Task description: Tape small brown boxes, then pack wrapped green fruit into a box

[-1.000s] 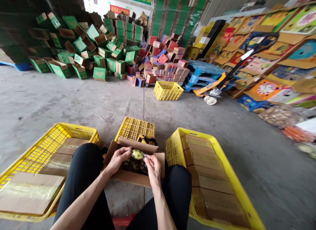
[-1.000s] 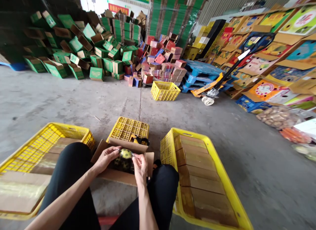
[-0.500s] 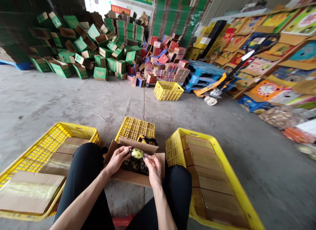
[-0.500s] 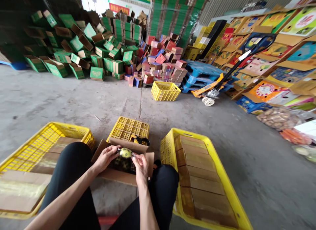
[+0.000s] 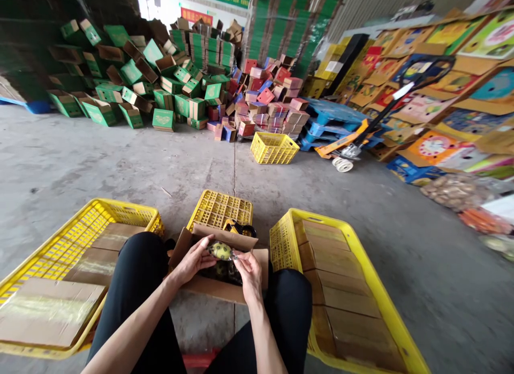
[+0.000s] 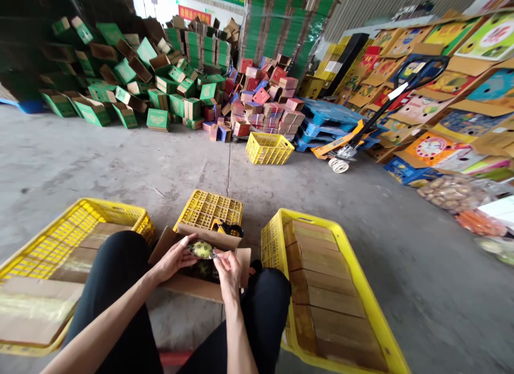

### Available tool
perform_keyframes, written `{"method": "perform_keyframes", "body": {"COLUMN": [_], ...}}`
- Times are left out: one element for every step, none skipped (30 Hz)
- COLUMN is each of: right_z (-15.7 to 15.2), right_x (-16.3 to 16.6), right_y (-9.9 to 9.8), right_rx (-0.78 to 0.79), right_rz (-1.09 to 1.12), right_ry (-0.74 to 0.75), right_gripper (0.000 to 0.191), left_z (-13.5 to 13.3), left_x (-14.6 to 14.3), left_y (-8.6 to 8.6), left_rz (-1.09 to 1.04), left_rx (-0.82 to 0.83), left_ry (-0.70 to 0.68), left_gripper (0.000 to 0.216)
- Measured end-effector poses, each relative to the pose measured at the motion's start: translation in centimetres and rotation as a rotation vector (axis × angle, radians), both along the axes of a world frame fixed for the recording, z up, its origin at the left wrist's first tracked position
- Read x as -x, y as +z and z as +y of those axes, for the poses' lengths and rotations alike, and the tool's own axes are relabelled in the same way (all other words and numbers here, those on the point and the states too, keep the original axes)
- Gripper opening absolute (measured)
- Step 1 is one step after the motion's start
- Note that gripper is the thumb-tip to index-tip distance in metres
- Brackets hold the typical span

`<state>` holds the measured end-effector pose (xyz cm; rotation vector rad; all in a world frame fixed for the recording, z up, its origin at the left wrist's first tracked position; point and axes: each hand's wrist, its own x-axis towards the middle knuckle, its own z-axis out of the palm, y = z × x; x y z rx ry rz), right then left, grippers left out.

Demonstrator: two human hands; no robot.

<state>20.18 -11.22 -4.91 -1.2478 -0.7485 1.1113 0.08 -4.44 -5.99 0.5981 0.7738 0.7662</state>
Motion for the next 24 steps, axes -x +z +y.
{"method": "perform_keyframes", "body": {"right_z": [0.0, 0.1, 0.1, 0.1, 0.2, 0.2, 0.2, 0.2, 0.2, 0.2, 0.2, 0.2, 0.2, 0.2, 0.2, 0.2, 0.2, 0.2, 0.2, 0.1, 0.1, 0.1, 0.1, 0.1], "right_x": [0.0, 0.0, 0.0, 0.0, 0.0, 0.0, 0.0, 0.0, 0.0, 0.0, 0.0, 0.0, 0.1, 0.1, 0.2, 0.3, 0.3, 0.4, 0.4, 0.4, 0.3, 0.3, 0.2, 0.2], "right_y": [0.0, 0.0, 0.0, 0.0, -0.1, 0.0, 0.0, 0.0, 0.1, 0.2, 0.3, 0.4, 0.4, 0.4, 0.4, 0.3, 0.2, 0.1, -0.1, -0.2, -0.4, -0.5, -0.5, -0.5], "right_rx": [-0.007, -0.015, -0.022, -0.028, -0.032, -0.036, -0.039, -0.041, -0.042, -0.04, -0.032, -0.016, 0.007, 0.033, 0.061, 0.087, 0.108, 0.121, 0.126, 0.126, 0.122, 0.115, 0.109, 0.105], "right_rz": [-0.013, -0.027, -0.041, -0.056, -0.071, -0.087, -0.104, -0.122, -0.142, -0.159, -0.17, -0.166, -0.146, -0.11, -0.063, -0.014, 0.025, 0.051, 0.063, 0.067, 0.067, 0.066, 0.066, 0.068], "right_ry": [0.008, 0.007, -0.002, -0.015, -0.027, -0.035, -0.039, -0.043, -0.046, -0.052, -0.062, -0.075, -0.088, -0.096, -0.098, -0.092, -0.081, -0.066, -0.054, -0.046, -0.045, -0.047, -0.05, -0.051], "right_gripper": [0.032, 0.032, 0.031, 0.031, 0.031, 0.03, 0.03, 0.031, 0.032, 0.033, 0.035, 0.038, 0.041, 0.046, 0.051, 0.057, 0.063, 0.067, 0.071, 0.073, 0.074, 0.075, 0.076, 0.075], "left_z": [0.0, -0.1, -0.1, -0.1, -0.1, -0.1, -0.1, 0.0, 0.0, 0.1, 0.1, 0.1, 0.1, 0.1, 0.1, 0.1, 0.0, 0.0, -0.1, -0.1, -0.2, -0.2, -0.2, -0.2], "left_x": [0.0, 0.0, 0.0, 0.0, 0.0, -0.1, -0.1, -0.1, -0.1, -0.1, -0.1, -0.1, -0.1, -0.1, -0.1, -0.1, -0.1, -0.1, -0.1, -0.1, -0.1, -0.1, -0.2, -0.2], "left_y": [0.0, -0.1, -0.2, -0.4, -0.5, -0.7, -0.8, -0.9, -1.0, -1.1, -1.1, -1.1, -1.0, -0.9, -0.8, -0.7, -0.6, -0.4, -0.3, -0.2, 0.0, 0.1, 0.1, 0.1], "left_rz": [0.005, 0.008, 0.008, 0.004, 0.0, -0.004, -0.008, -0.009, -0.007, -0.004, -0.001, 0.002, 0.003, 0.001, -0.002, -0.005, -0.01, -0.019, -0.032, -0.051, -0.073, -0.093, -0.106, -0.11], "left_rx": [-0.027, -0.055, -0.081, -0.101, -0.116, -0.126, -0.136, -0.144, -0.151, -0.156, -0.16, -0.163, -0.166, -0.171, -0.178, -0.187, -0.198, -0.206, -0.208, -0.202, -0.187, -0.168, -0.148, -0.13], "left_ry": [-0.002, -0.006, -0.007, -0.005, 0.003, 0.015, 0.029, 0.041, 0.054, 0.066, 0.075, 0.081, 0.083, 0.08, 0.074, 0.063, 0.051, 0.038, 0.026, 0.017, 0.016, 0.019, 0.027, 0.036], "left_gripper": [0.078, 0.075, 0.071, 0.068, 0.065, 0.063, 0.062, 0.061, 0.061, 0.061, 0.062, 0.062, 0.062, 0.062, 0.061, 0.059, 0.057, 0.055, 0.055, 0.057, 0.062, 0.071, 0.081, 0.089]}}
